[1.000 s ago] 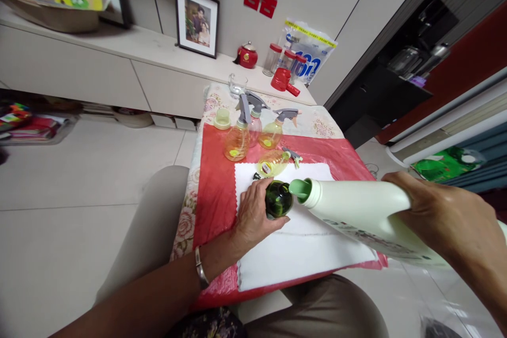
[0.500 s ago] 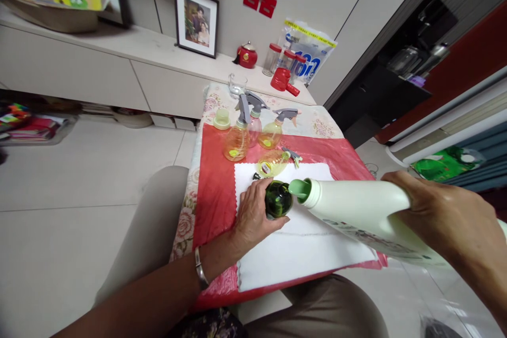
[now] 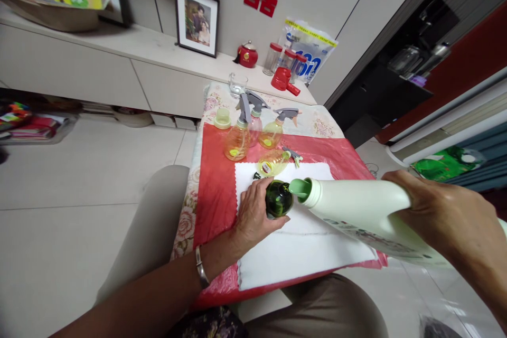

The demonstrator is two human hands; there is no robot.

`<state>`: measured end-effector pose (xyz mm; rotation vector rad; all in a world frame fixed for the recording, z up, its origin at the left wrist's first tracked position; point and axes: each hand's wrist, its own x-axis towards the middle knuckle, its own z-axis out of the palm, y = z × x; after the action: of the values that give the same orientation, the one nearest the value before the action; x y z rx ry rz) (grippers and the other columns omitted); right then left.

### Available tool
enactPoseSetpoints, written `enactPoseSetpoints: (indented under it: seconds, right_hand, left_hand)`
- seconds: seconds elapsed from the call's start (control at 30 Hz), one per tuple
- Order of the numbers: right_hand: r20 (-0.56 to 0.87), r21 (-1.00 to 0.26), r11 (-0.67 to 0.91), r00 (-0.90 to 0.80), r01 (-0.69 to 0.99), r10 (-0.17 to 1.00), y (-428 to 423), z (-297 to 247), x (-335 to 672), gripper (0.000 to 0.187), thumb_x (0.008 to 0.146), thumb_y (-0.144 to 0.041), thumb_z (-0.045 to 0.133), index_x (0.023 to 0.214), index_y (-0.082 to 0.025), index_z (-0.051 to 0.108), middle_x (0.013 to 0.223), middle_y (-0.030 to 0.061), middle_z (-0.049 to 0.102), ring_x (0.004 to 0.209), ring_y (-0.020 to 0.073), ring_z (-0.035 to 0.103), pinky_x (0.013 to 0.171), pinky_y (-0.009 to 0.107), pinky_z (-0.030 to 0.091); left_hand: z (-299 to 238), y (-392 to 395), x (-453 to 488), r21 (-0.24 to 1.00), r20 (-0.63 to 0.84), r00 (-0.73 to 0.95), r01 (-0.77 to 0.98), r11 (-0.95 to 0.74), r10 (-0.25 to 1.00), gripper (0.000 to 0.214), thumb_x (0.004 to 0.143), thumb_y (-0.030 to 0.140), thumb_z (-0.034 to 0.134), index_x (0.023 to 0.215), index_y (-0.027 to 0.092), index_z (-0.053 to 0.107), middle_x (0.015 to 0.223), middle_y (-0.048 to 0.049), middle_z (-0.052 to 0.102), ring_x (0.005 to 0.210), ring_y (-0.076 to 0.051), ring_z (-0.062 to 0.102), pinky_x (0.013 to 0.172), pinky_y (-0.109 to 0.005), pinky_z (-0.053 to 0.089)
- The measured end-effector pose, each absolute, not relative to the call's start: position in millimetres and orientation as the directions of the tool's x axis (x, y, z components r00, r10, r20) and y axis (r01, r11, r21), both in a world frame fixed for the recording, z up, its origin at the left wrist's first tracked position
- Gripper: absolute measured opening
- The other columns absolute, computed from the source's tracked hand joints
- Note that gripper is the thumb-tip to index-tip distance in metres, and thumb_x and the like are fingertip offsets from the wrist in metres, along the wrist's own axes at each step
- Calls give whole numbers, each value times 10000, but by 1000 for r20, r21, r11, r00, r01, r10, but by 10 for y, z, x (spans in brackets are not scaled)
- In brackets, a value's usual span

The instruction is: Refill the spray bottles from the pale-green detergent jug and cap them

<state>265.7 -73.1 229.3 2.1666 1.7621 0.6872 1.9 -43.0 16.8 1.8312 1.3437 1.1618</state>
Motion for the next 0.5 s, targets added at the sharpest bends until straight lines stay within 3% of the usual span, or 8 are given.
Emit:
enactPoseSetpoints:
  seconds: [0.5]
  right_hand:
    - [193,476,-257,185,841,963,-709,2326,2688,505,585,-506,552,1074,-458,672,769,8,627,543,200,511,530,280,368]
  left_hand:
    - [175,-426,17,845,299,118,428,-321,947,920,617,287,863,1375,263,341,1374,-118,549,1295,-336,516,1048,-547,461]
